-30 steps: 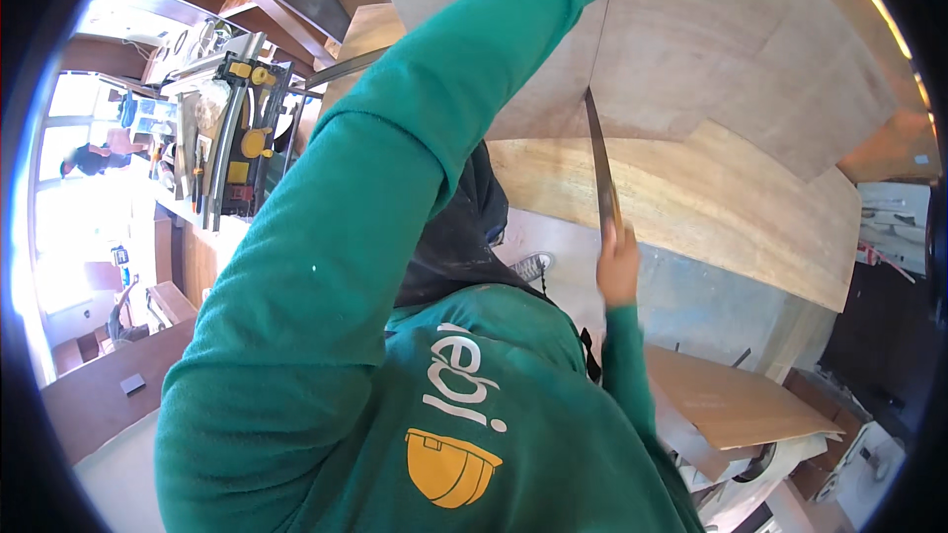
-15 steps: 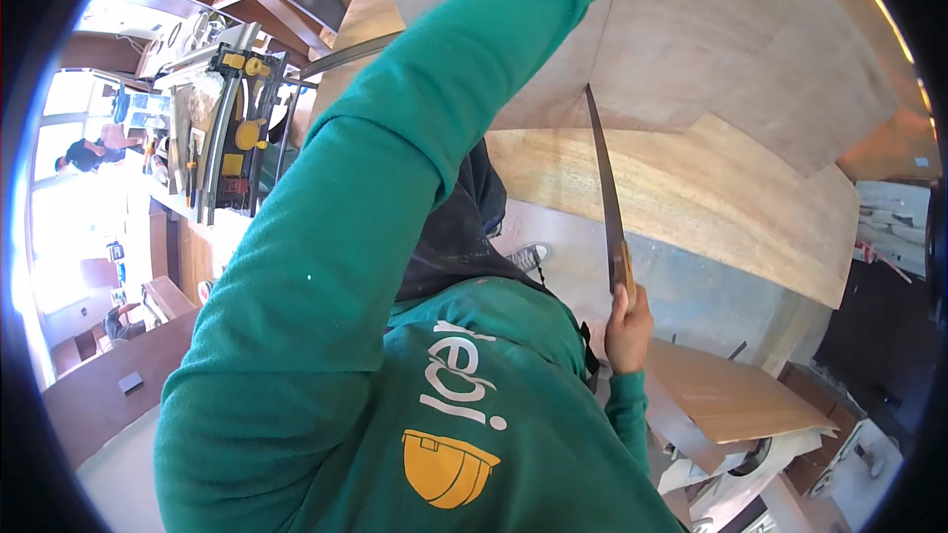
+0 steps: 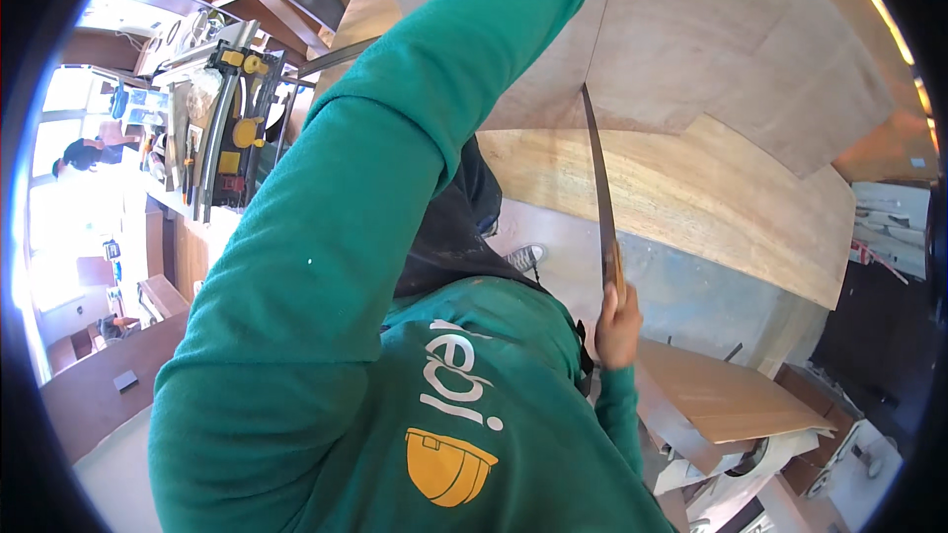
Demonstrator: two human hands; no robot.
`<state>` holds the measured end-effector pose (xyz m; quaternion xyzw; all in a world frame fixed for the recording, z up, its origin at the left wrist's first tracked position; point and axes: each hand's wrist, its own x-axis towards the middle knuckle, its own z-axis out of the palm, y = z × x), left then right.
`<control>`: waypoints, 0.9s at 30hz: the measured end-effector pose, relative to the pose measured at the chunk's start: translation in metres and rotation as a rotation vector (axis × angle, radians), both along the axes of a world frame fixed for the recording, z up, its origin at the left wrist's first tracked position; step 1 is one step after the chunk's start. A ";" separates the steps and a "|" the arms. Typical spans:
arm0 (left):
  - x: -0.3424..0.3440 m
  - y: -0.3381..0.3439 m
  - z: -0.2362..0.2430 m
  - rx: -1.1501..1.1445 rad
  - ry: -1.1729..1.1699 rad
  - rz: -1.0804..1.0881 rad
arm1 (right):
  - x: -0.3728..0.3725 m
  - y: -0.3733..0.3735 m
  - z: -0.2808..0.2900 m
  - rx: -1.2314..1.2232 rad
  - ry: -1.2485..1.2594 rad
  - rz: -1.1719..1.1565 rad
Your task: The person uses a hand saw to cut a curved line on a large sheet of plywood. They hold the plywood steady with one hand while sawing with the other, following a pre-drawn arc. The person pauses briefly to reposition the sheet and then continues cutting until the segment is separated.
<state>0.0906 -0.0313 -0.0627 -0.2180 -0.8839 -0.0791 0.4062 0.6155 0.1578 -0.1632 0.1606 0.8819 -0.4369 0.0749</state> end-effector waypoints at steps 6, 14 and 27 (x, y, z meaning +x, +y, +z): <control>0.025 0.020 0.019 -0.077 0.018 0.106 | -0.096 -0.025 -0.076 0.072 0.212 -0.013; 0.003 0.002 0.005 -0.028 0.076 -0.011 | -0.150 -0.037 -0.062 0.059 0.175 0.038; 0.004 0.002 0.002 -0.056 0.181 0.048 | -0.186 -0.051 -0.083 0.065 0.225 0.025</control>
